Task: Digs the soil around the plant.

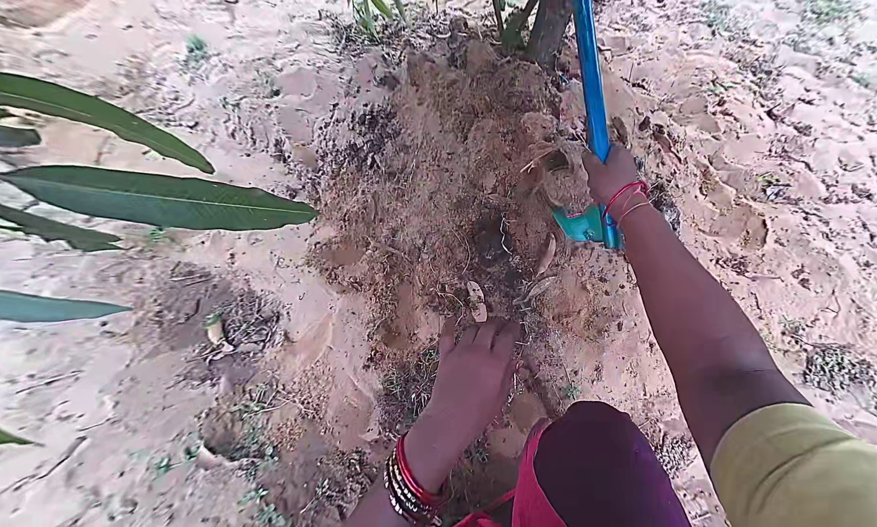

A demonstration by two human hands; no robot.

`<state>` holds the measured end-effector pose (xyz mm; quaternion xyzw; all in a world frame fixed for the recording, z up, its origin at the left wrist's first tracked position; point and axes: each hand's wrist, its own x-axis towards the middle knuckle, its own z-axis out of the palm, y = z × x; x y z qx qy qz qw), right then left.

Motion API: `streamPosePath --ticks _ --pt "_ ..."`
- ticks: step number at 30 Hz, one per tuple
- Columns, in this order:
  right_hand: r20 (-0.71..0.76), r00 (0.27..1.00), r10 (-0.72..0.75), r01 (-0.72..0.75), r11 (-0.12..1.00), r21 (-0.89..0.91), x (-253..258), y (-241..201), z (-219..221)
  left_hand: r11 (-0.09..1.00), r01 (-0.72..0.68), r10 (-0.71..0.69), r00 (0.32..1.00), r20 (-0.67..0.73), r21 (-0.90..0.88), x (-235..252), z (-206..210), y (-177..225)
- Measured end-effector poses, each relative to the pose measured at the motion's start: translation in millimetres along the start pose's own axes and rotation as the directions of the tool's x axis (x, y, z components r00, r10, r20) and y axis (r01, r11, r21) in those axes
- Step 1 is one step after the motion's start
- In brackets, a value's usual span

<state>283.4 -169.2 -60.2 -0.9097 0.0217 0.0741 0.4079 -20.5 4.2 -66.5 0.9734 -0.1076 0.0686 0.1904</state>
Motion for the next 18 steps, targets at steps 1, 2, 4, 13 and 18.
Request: streamPosePath --ticks 1,2,4,13,18 --pt "0.038 0.999 0.039 -0.039 0.999 -0.011 6 -7 -5 1.0 -0.004 0.004 1.0 -0.01 -0.003 2 -2 2" --pt "0.088 0.992 0.09 -0.089 0.996 -0.018 4 -7 -7 1.0 -0.009 0.009 1.0 -0.014 -0.011 1 -4 5" --pt "0.174 0.97 0.172 -0.174 0.985 -0.003 -19 9 0 1.0 -0.015 0.015 1.0 0.001 -0.023 0 -6 6" --pt "0.376 0.894 0.242 -0.295 0.951 0.09 -127 91 34 0.98 -0.034 -0.016 0.969 0.246 0.194 17 -38 -36" --pt "0.393 0.902 0.178 -0.188 0.982 -0.014 -132 65 30 0.985 -0.046 0.008 0.973 0.229 0.164 43 -70 -37"
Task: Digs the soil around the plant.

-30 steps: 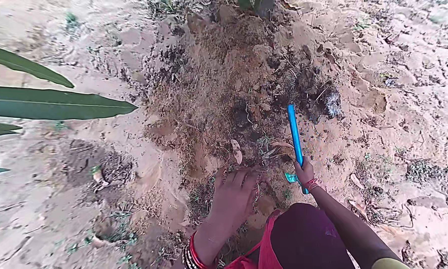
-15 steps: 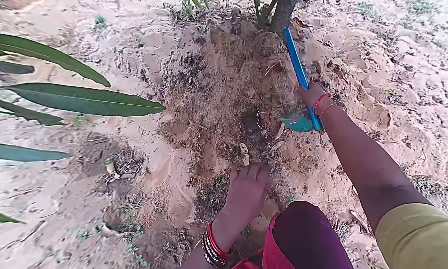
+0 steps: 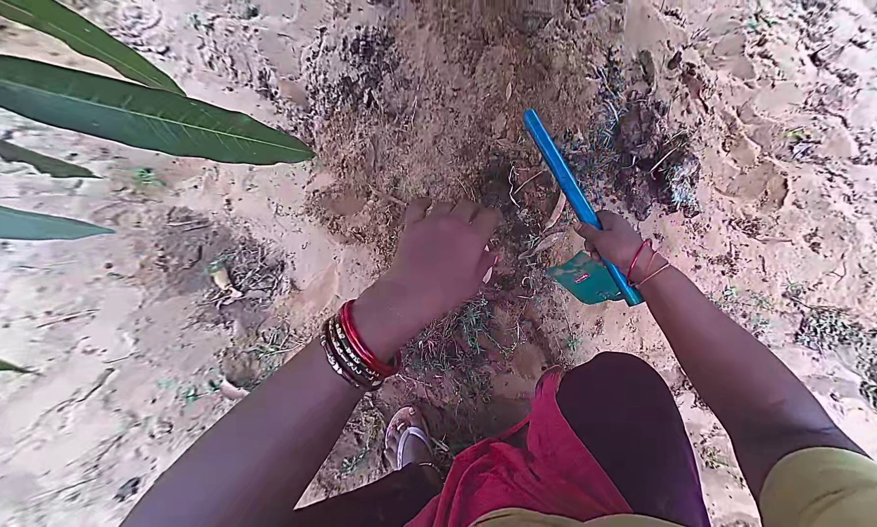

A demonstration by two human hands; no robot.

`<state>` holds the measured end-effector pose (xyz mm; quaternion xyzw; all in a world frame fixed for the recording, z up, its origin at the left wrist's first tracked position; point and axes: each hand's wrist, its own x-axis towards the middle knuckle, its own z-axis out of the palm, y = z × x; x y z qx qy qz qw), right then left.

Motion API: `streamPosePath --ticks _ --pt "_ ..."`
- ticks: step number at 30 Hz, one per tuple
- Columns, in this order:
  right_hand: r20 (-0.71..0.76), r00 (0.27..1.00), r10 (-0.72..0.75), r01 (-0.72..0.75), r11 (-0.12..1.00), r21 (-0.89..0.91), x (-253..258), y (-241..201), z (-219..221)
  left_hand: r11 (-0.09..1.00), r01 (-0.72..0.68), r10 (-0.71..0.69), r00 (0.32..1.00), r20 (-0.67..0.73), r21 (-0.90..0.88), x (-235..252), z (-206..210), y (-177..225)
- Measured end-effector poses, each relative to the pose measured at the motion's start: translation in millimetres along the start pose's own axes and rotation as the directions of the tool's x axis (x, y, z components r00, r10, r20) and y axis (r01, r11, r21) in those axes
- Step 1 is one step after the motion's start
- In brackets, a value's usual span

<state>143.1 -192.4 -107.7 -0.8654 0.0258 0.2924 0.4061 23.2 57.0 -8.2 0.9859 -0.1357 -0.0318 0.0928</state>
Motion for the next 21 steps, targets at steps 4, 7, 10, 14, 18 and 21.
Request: streamPosePath --ticks 4,7,10,14,18,21 --pt "-0.07 0.997 -0.032 0.014 0.972 -0.233 -12 -9 4 0.942 0.278 -0.155 0.857 0.491 -0.189 22 72 10" --pt "-0.136 0.99 0.021 -0.063 0.949 -0.31 -40 -10 15 0.691 0.586 -0.059 0.63 0.775 -0.424 24 166 31" --pt "-0.159 0.986 0.059 -0.112 0.929 -0.353 -44 5 14 0.021 0.852 -0.154 0.521 0.84 -0.524 27 239 66" --pt "-0.142 0.977 0.161 -0.201 0.918 -0.341 -19 37 18 -0.47 0.61 -0.456 0.451 0.767 -0.638 58 293 90" --pt "-0.105 0.966 0.237 -0.259 0.898 -0.355 -8 42 12 -0.48 0.632 -0.365 0.487 0.794 -0.608 82 269 88" --pt "-0.116 0.962 0.248 -0.274 0.888 -0.369 -1 42 10 -0.082 0.723 -0.386 0.611 0.691 -0.686 93 246 71"
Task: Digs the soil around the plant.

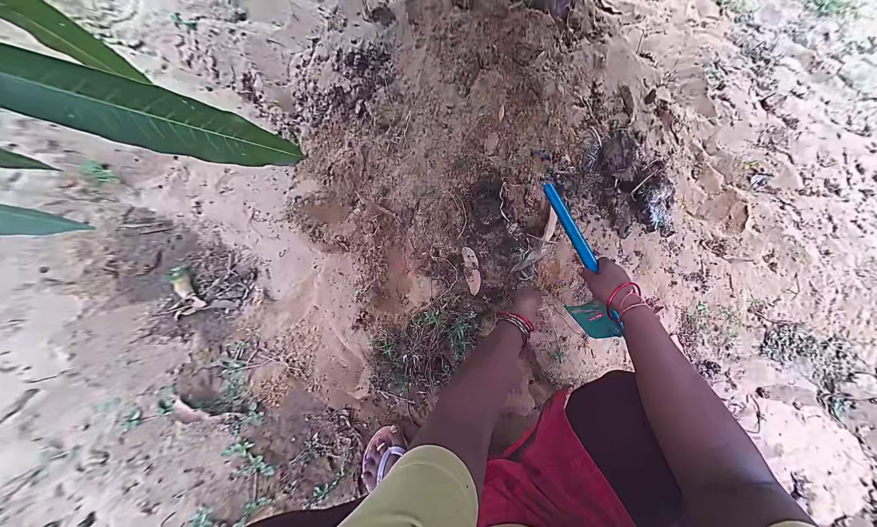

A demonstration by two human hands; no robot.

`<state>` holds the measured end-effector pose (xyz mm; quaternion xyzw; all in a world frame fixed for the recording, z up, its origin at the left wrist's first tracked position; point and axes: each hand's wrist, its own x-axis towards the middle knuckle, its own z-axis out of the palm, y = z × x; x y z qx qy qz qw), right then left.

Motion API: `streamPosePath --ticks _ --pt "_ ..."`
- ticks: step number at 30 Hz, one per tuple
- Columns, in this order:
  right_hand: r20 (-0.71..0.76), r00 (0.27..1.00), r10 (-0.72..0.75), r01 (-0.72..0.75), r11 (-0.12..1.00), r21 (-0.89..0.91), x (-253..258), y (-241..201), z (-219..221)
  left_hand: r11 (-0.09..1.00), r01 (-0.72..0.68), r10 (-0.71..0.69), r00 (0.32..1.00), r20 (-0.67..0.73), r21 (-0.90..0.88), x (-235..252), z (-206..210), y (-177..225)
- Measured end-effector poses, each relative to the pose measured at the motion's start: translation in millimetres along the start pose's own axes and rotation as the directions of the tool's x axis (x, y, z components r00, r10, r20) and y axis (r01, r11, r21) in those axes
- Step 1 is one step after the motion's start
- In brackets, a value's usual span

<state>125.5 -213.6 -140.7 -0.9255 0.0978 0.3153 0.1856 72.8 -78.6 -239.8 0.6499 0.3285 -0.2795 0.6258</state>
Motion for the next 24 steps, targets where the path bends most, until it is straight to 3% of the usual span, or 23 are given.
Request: streamPosePath --ticks 2,4,8,10,14,18,20,22,24 --pt "-0.014 1.0 0.015 -0.015 1.0 -0.003 5 1 0 0.965 -0.072 0.08 0.997 -0.021 0.251 2 -12 11" --pt "-0.032 0.999 0.024 -0.023 1.0 0.008 9 2 3 0.957 -0.016 0.037 0.997 -0.066 0.29 3 -15 6" --pt "-0.035 0.999 -0.003 0.003 1.0 0.017 8 0 2 0.977 0.094 -0.109 0.992 -0.067 -0.191 -7 9 -21" --pt "-0.03 0.999 -0.014 0.014 1.0 -0.006 7 2 -3 0.909 0.131 -0.149 0.989 -0.015 -0.396 0 22 -29" --pt "-0.018 1.0 0.002 -0.003 0.999 -0.046 10 24 -11 0.757 0.175 -0.202 0.979 0.029 -0.63 19 43 -36" --pt "-0.035 0.997 0.071 -0.072 0.997 -0.038 6 45 -23 0.574 0.209 -0.229 0.969 0.089 -0.792 18 53 -18" --pt "-0.036 0.995 0.096 -0.098 0.994 -0.055 2 50 -29 0.533 0.231 -0.254 0.961 0.106 -0.814 28 61 -16" --pt "-0.036 0.994 0.106 -0.108 0.992 -0.065 -2 49 -33 0.572 0.268 -0.271 0.954 0.13 -0.775 36 66 -16" --pt "-0.031 0.994 0.109 -0.111 0.992 -0.058 -8 47 -37 0.677 0.314 -0.302 0.943 0.138 -0.665 41 68 -12"
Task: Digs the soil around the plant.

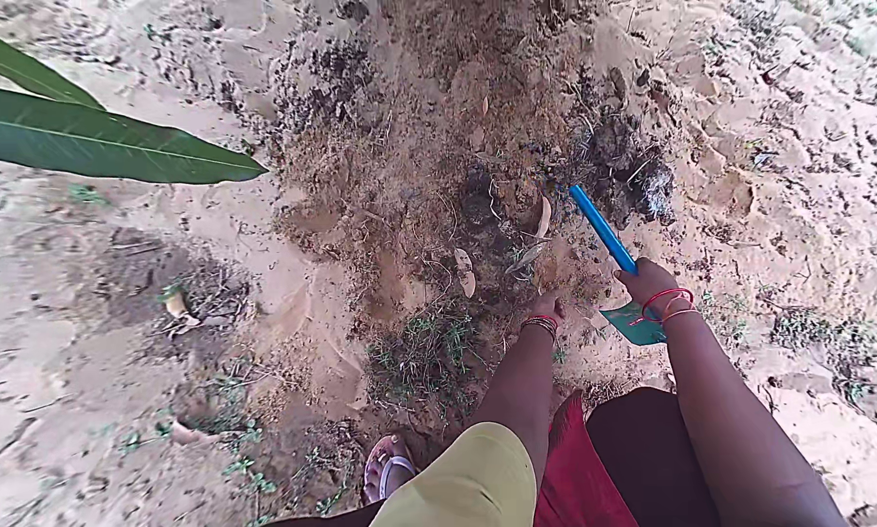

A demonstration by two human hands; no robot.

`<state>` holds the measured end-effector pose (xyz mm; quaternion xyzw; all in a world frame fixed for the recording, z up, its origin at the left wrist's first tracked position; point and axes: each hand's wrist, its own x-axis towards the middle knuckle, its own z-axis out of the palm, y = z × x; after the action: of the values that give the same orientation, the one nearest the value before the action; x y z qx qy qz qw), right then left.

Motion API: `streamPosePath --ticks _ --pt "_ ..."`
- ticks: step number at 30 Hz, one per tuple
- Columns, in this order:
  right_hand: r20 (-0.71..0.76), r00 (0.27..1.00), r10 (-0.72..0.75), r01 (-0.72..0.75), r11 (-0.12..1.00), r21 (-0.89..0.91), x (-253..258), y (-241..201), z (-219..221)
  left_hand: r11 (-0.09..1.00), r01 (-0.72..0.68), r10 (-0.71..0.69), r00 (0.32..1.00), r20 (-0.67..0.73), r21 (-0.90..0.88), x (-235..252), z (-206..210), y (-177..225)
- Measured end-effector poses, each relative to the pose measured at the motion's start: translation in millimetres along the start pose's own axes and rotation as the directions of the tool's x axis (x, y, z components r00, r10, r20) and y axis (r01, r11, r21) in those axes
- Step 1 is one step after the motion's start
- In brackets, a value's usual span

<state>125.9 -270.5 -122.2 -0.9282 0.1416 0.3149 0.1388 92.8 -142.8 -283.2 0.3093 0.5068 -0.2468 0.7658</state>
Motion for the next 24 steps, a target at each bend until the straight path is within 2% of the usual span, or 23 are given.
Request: streamPosePath --ticks 2,4,5,6,8,10,11,12,13,15,17,18,19,20,21,22,24 --pt "-0.005 1.0 0.0 0.0 1.0 0.023 -2 -1 -1 0.988 -0.024 0.035 0.997 -0.068 0.152 -7 4 3" --pt "-0.003 1.0 -0.008 0.008 0.999 0.048 -4 -2 2 0.996 -0.077 0.081 0.993 -0.088 0.041 -22 3 7" --pt "-0.002 1.0 -0.019 0.019 0.998 0.051 -4 -4 2 0.99 -0.138 0.132 0.985 -0.109 -0.043 -29 6 12" --pt "0.004 1.0 -0.03 0.03 0.998 0.051 -5 -6 2 0.973 -0.226 0.217 0.964 -0.154 -0.044 -38 8 18" --pt "0.023 0.999 -0.04 0.039 0.999 0.027 -4 -9 3 0.868 -0.428 0.477 0.859 -0.185 0.251 -51 -2 33" --pt "0.033 0.997 -0.066 0.065 0.998 0.008 1 -12 9 0.591 -0.544 0.714 0.697 -0.072 0.596 -53 -22 52" --pt "0.039 0.996 -0.079 0.079 0.997 0.0 2 -15 12 0.48 -0.591 0.778 0.629 -0.002 0.648 -53 -29 63" --pt "0.047 0.995 -0.091 0.092 0.996 -0.007 1 -18 13 0.438 -0.655 0.805 0.591 0.055 0.615 -52 -33 73" --pt "0.057 0.993 -0.105 0.105 0.994 -0.007 -1 -22 14 0.447 -0.715 0.812 0.577 0.092 0.537 -49 -34 82" --pt "0.078 0.988 -0.133 0.134 0.991 -0.001 -8 -26 14 0.569 -0.759 0.781 0.619 0.081 0.315 -41 -26 95" --pt "0.093 0.982 -0.162 0.162 0.987 0.007 -14 -28 12 0.694 -0.72 0.719 0.693 0.06 0.006 -32 -19 111" --pt "0.094 0.98 -0.175 0.174 0.985 0.013 -17 -28 10 0.724 -0.678 0.687 0.726 0.035 -0.126 -29 -16 115" --pt "0.096 0.979 -0.181 0.18 0.983 0.023 -20 -27 9 0.737 -0.652 0.662 0.749 -0.005 -0.177 -27 -15 116" --pt "0.101 0.979 -0.18 0.178 0.984 0.028 -22 -26 8 0.752 -0.643 0.646 0.763 -0.035 -0.144 -27 -18 114" --pt "0.1 0.979 -0.176 0.174 0.984 0.032 -22 -23 8 0.766 -0.642 0.64 0.766 -0.063 -0.025 -29 -22 109" --pt "0.099 0.98 -0.171 0.168 0.985 0.038 -22 -20 9 0.76 -0.631 0.646 0.759 -0.082 0.155 -33 -29 103" --pt "0.1 0.981 -0.166 0.163 0.986 0.039 -16 -14 14 0.662 -0.555 0.662 0.748 -0.045 0.504 -46 -45 94"
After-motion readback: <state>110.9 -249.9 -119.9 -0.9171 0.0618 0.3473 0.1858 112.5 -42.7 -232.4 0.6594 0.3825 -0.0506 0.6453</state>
